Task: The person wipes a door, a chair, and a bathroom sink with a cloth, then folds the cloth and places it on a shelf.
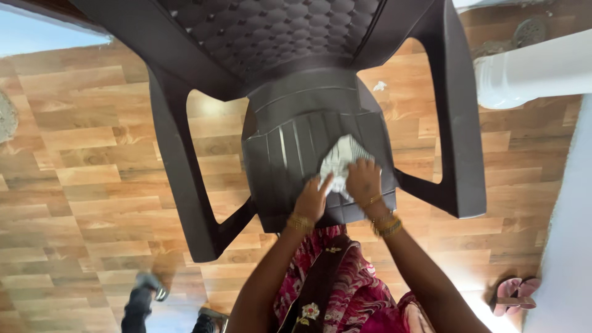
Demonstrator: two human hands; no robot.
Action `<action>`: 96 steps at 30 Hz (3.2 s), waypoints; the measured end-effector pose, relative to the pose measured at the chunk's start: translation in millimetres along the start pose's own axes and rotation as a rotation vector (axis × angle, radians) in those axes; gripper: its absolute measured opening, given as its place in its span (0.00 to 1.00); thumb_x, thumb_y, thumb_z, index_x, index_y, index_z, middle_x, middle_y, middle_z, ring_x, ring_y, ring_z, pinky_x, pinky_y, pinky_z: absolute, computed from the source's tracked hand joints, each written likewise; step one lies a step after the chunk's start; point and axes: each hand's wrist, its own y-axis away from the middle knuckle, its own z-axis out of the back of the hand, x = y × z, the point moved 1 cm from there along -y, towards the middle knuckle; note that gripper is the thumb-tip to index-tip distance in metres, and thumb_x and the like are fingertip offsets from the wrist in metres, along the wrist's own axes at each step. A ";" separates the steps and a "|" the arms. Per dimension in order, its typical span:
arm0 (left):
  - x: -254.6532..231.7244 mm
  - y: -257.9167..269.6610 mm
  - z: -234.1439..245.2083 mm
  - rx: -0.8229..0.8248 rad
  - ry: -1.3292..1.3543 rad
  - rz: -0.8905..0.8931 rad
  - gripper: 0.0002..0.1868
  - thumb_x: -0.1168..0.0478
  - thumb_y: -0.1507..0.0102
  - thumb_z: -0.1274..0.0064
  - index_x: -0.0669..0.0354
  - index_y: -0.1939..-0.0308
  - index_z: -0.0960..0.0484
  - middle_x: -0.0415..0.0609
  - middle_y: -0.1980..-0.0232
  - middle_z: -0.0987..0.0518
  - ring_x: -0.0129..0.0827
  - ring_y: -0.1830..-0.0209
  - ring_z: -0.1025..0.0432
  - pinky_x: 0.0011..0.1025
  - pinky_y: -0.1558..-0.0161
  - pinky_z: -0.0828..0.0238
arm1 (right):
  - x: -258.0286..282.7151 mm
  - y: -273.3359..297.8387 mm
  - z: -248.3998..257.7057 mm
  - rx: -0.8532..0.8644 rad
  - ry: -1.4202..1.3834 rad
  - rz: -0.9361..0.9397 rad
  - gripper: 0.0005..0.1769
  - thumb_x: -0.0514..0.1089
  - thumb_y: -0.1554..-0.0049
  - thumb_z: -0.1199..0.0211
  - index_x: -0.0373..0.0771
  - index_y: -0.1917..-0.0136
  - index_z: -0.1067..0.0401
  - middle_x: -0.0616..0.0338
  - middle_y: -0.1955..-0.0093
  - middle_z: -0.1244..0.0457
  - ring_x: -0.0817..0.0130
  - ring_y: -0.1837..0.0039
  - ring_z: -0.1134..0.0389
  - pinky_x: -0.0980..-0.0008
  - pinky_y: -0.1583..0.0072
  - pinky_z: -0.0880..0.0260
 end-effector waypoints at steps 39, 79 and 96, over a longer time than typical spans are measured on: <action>-9.1 91.4 120.5 0.575 -0.176 -0.152 0.13 0.63 0.36 0.57 0.61 0.58 0.16 0.61 0.53 0.18 0.56 0.51 0.23 0.51 0.50 0.25 | 147.9 96.5 60.0 0.375 -0.315 0.014 0.14 0.44 0.47 0.38 0.55 0.47 0.23 0.54 0.46 0.33 0.55 0.38 0.33 0.57 0.34 0.33; -133.7 201.1 375.4 0.006 -0.083 -0.204 0.27 0.70 0.38 0.49 0.62 0.33 0.29 0.59 0.32 0.33 0.54 0.38 0.31 0.42 0.41 0.30 | 170.6 148.7 276.0 0.075 -0.337 0.348 0.19 0.48 0.43 0.37 0.49 0.38 0.25 0.53 0.42 0.33 0.52 0.40 0.31 0.55 0.39 0.31; -211.5 170.1 318.1 0.007 -0.031 -0.049 0.28 0.66 0.35 0.49 0.63 0.30 0.33 0.58 0.30 0.36 0.53 0.39 0.30 0.41 0.41 0.30 | 82.5 157.5 299.6 0.100 -0.226 0.430 0.17 0.46 0.43 0.37 0.49 0.40 0.24 0.54 0.45 0.34 0.53 0.41 0.32 0.54 0.39 0.32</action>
